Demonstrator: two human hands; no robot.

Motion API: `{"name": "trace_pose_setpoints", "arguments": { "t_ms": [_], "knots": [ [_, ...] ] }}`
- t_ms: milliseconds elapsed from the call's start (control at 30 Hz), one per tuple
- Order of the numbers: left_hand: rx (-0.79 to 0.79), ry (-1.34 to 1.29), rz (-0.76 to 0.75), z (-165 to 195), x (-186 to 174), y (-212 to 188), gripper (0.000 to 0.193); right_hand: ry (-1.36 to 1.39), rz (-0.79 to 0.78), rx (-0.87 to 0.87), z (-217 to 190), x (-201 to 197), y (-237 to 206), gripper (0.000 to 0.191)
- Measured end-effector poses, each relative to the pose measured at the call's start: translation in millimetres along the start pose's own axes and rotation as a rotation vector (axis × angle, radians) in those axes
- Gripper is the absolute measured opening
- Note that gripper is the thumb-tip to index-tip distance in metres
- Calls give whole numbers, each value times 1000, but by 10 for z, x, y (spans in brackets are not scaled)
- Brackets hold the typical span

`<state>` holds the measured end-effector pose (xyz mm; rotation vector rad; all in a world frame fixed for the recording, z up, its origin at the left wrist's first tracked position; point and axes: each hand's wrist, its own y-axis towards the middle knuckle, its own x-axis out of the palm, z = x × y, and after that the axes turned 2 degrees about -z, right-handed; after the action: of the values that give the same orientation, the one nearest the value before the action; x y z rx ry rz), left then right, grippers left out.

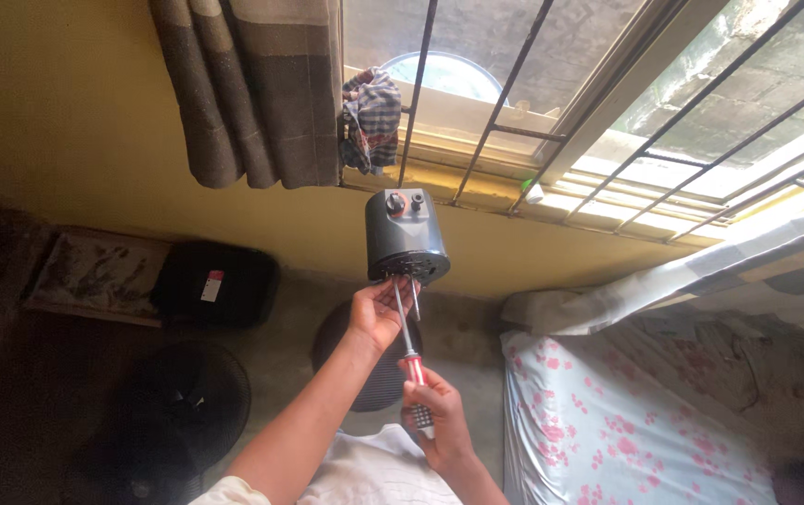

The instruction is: The person uses a screwdriver to loosen and tighten screws on the base of a small gray electric appliance set on a stool by a window, working on several screws in turn, then picks up a cloth and wipes the appliance.

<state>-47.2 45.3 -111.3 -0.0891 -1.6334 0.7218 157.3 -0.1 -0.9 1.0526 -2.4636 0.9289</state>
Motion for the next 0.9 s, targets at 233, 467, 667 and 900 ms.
{"name": "trace_pose_setpoints", "arguments": {
  "t_ms": [233, 467, 667, 900],
  "knots": [
    [11, 35, 1, 10, -9, -12, 18, 545, -73, 322, 14, -5, 21, 44],
    [25, 53, -20, 26, -10, 7, 17, 335, 83, 185, 114, -78, 72, 28],
    [18, 53, -2, 16, -15, -2, 15, 476, -77, 277, 140, -136, 103, 47],
    [30, 82, 43, 38, 18, 5, 15, 547, -49, 278, 4, 96, 4, 47]
  ]
}}
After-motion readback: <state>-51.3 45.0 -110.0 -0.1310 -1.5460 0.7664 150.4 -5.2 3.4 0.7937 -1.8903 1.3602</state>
